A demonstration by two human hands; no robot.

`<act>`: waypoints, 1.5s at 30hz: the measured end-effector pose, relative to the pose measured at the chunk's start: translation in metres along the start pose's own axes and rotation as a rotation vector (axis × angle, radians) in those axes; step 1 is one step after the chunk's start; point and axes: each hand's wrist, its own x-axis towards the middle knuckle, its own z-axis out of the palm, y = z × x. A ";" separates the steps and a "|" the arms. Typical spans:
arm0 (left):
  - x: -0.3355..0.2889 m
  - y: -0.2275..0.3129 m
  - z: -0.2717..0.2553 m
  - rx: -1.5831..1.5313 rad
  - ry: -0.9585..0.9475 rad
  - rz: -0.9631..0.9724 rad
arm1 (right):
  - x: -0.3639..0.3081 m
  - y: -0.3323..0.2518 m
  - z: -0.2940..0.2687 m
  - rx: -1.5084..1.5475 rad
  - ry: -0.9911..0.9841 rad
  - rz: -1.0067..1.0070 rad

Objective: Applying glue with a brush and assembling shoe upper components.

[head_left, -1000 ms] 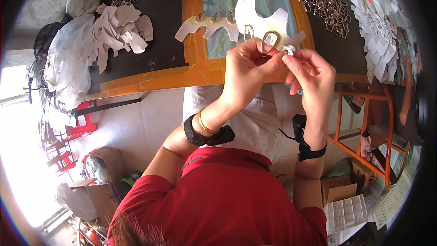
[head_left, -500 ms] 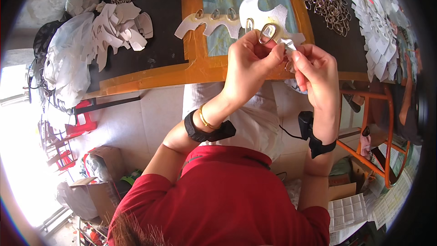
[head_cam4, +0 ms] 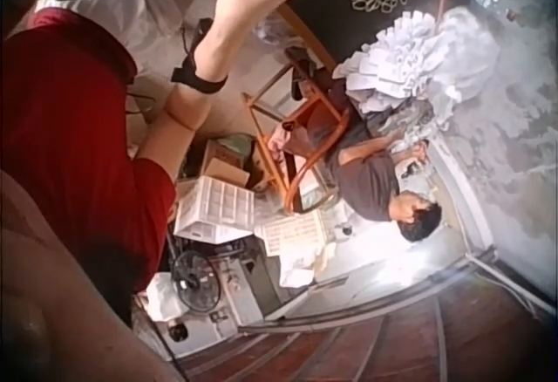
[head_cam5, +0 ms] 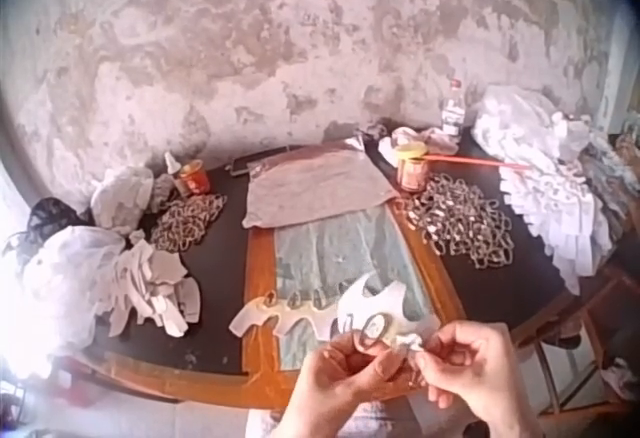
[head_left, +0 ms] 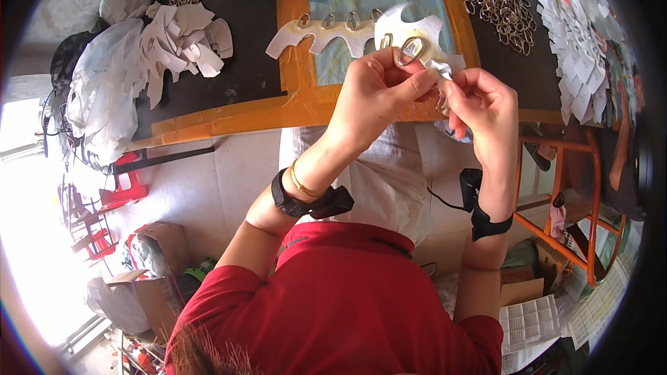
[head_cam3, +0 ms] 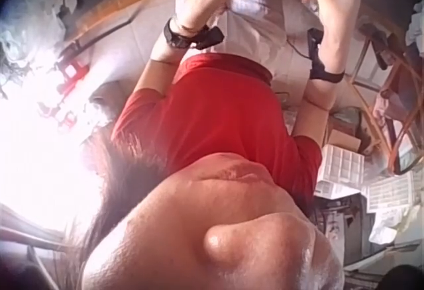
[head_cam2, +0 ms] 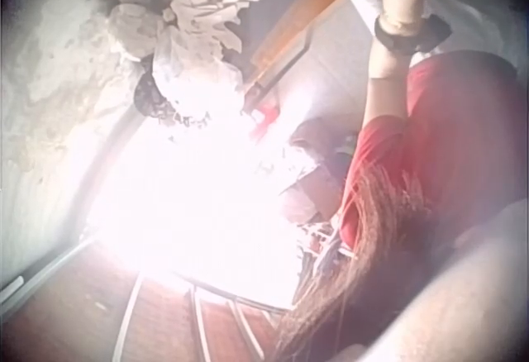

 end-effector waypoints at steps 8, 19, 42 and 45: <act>0.004 -0.008 -0.004 0.057 0.011 0.059 | 0.003 0.005 0.002 -0.005 -0.029 0.009; -0.002 -0.006 0.007 -0.038 0.039 0.145 | 0.002 0.011 0.007 0.123 0.062 -0.058; -0.005 -0.016 0.010 0.115 0.138 0.319 | 0.005 0.017 0.003 0.191 -0.030 0.060; -0.006 -0.018 0.009 0.139 0.147 0.307 | 0.006 0.019 0.000 0.208 -0.026 0.079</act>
